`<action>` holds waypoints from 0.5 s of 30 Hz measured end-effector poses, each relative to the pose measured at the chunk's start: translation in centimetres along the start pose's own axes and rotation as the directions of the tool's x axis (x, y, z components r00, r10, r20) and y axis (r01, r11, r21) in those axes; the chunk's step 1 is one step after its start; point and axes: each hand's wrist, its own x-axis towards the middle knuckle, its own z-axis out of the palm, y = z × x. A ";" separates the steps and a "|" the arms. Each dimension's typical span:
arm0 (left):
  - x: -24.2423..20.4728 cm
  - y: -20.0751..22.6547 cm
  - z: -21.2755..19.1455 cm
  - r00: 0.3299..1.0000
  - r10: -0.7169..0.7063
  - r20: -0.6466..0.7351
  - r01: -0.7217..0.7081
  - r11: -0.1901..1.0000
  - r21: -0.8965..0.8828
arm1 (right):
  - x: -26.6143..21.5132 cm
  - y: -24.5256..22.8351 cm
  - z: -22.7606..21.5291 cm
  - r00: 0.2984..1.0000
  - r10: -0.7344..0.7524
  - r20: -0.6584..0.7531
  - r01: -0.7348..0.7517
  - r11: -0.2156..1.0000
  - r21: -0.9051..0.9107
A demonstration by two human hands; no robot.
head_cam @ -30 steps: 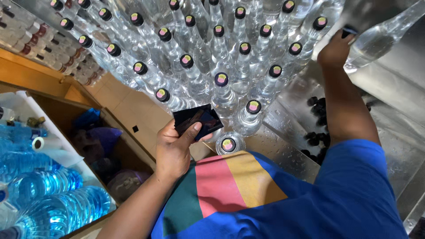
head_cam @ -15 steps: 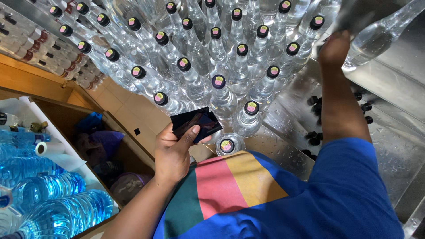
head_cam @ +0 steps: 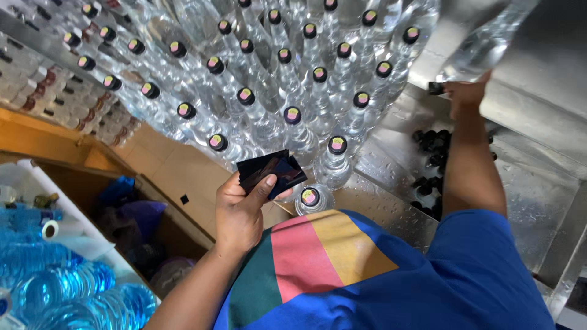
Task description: The person applies small circular stickers to the black caps of numerous clear glass bottles arranged on a metal table. They peel stickers from a sheet and place them on the caps, then later use a black cloth to wipe the bottles.
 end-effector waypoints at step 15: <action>0.2 1.1 1.3 0.993 0.115 0.012 -0.112 0.985 -0.130 | -1.7 -4.2 5.0 0.841 0.021 0.540 -0.008 1.000 -0.027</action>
